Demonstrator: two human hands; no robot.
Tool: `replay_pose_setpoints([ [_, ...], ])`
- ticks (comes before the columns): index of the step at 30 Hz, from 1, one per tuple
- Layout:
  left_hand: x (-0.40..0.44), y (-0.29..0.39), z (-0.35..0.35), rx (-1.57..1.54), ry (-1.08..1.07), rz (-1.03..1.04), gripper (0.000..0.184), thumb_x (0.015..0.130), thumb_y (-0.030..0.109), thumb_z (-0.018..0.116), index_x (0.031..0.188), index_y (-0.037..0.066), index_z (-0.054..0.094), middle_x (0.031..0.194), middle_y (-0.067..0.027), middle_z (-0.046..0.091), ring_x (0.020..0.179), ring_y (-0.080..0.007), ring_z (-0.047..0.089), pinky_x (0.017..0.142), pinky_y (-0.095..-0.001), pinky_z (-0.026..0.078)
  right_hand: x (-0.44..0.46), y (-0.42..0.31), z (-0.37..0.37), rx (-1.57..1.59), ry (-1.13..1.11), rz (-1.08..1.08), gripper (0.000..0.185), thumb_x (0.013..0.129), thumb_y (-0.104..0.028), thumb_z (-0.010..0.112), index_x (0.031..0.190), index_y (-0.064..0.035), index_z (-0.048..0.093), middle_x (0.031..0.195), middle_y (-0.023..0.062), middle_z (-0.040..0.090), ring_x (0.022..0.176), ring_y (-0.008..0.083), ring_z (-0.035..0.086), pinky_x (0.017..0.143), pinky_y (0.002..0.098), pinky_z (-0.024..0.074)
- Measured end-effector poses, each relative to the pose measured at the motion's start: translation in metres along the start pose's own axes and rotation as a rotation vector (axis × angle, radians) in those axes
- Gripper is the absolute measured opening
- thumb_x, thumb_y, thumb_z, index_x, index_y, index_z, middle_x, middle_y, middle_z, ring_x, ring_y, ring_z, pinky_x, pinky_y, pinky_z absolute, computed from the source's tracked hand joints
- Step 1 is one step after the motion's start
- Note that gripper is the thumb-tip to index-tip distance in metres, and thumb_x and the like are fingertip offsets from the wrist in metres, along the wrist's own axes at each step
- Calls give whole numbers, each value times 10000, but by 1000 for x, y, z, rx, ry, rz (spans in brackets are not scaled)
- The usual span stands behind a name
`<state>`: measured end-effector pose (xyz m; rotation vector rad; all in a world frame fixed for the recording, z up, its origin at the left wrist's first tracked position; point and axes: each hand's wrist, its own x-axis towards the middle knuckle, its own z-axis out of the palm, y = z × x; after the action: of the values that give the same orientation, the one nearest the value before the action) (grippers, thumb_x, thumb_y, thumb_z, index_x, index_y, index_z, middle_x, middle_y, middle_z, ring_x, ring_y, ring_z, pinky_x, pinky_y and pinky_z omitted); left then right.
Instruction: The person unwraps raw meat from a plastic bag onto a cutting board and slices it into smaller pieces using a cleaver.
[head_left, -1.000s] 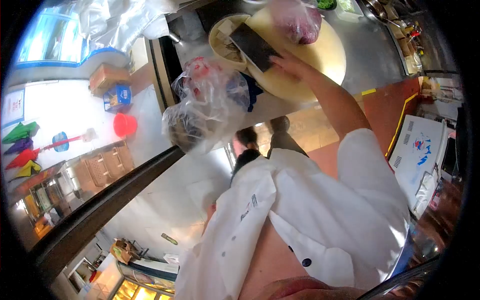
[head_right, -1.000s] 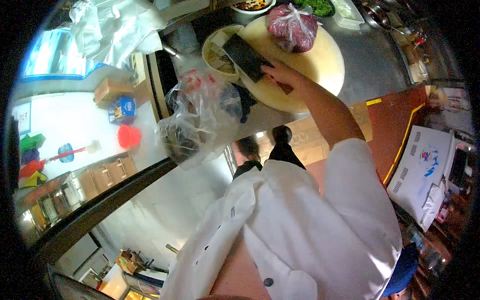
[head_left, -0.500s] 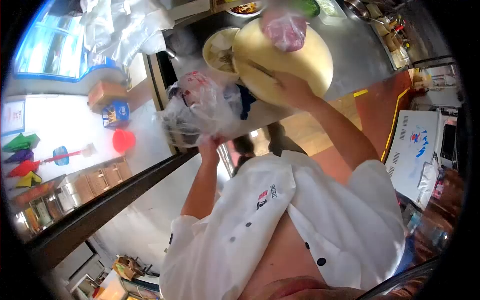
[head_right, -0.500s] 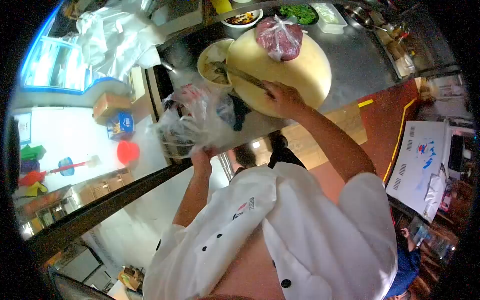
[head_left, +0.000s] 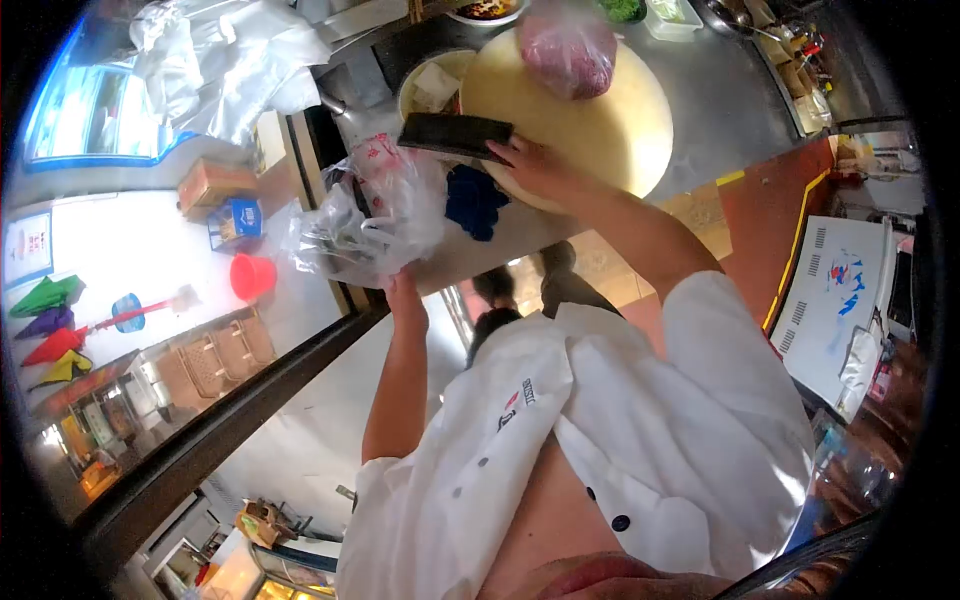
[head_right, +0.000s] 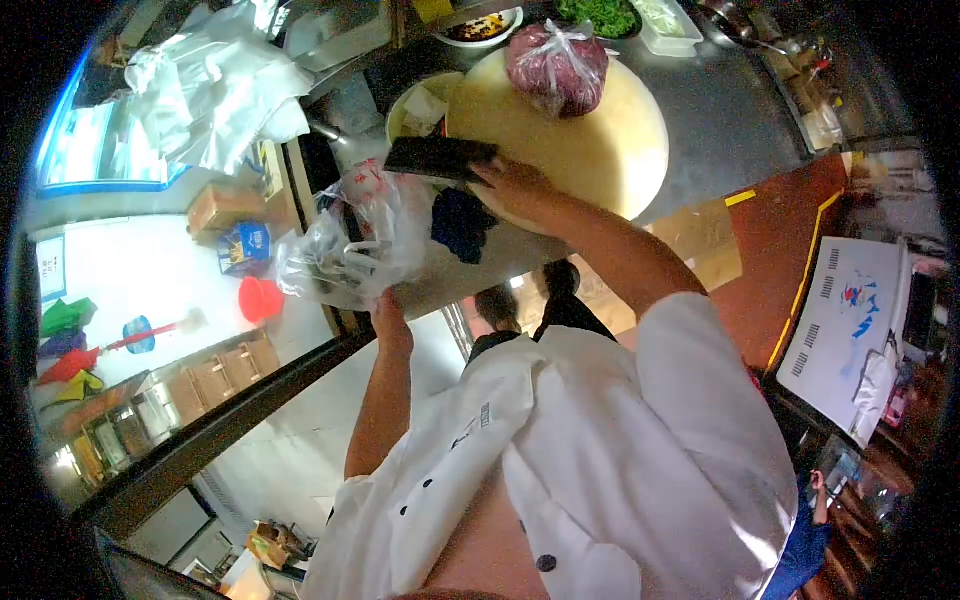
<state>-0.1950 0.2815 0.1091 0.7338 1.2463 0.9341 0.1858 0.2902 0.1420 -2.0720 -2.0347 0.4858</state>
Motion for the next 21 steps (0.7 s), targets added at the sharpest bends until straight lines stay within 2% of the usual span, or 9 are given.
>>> replay_pose_setpoints([
  [4,1,-23,-12,292,-126,163,488,1011,215,566,1450,40,446,1385,-75,524,1222,-213,517,1040,-373,415,-72,35,3,-34,-58,118,550,1010,-347,502,1532,-206,405,1350,226,527,1214,406,568,962,493,527],
  [8,8,-4,20,27,14,-141,344,990,178,638,1305,60,570,1225,-119,625,1136,-297,575,944,-433,461,-182,49,-23,-168,-48,175,614,969,-249,614,1539,-182,396,1318,214,538,1156,392,588,924,480,533],
  [9,30,-14,9,834,-137,276,329,996,209,625,1270,32,579,1179,-121,627,1087,-292,579,910,-430,464,-206,43,-31,-172,-49,181,614,969,-249,614,1539,-182,396,1318,214,538,1156,392,588,924,480,533],
  [11,88,-49,5,1164,-225,621,342,1010,279,594,1197,-7,594,1088,-121,624,984,-280,581,843,-421,465,-242,27,-57,-22,-45,327,579,972,-234,628,1511,-149,432,1229,200,549,1031,369,609,855,472,536],
  [13,130,-40,28,688,-107,485,388,1022,337,554,1164,-22,596,1030,-126,618,905,-269,575,784,-412,460,-267,19,-66,76,44,372,538,975,-229,634,1476,-114,476,1126,188,567,928,350,617,800,463,534],
  [15,169,-22,37,807,-23,507,291,988,244,567,1164,13,575,998,-195,631,880,-350,605,767,-446,499,-276,14,-73,237,190,399,461,983,-242,632,1402,-72,538,1003,168,593,838,322,616,751,439,523],
  [18,168,-11,25,1593,160,574,269,943,199,665,1116,18,566,945,-235,653,829,-397,636,777,-454,536,-278,29,-64,475,327,480,376,1001,-279,619,1278,-25,604,870,143,616,757,272,607,697,408,502],
  [20,95,-14,54,81,393,547,352,934,299,706,1038,-16,589,928,-206,655,780,-325,628,752,-429,525,-267,48,-62,592,372,526,358,1013,-303,610,1214,-7,627,817,133,623,729,244,600,672,397,489],
  [21,60,-23,58,148,472,392,401,926,330,715,1049,-31,593,976,-203,654,821,-302,626,774,-412,516,-262,55,-71,697,297,604,359,1024,-319,594,1182,1,625,834,140,637,738,230,605,675,392,491],
])
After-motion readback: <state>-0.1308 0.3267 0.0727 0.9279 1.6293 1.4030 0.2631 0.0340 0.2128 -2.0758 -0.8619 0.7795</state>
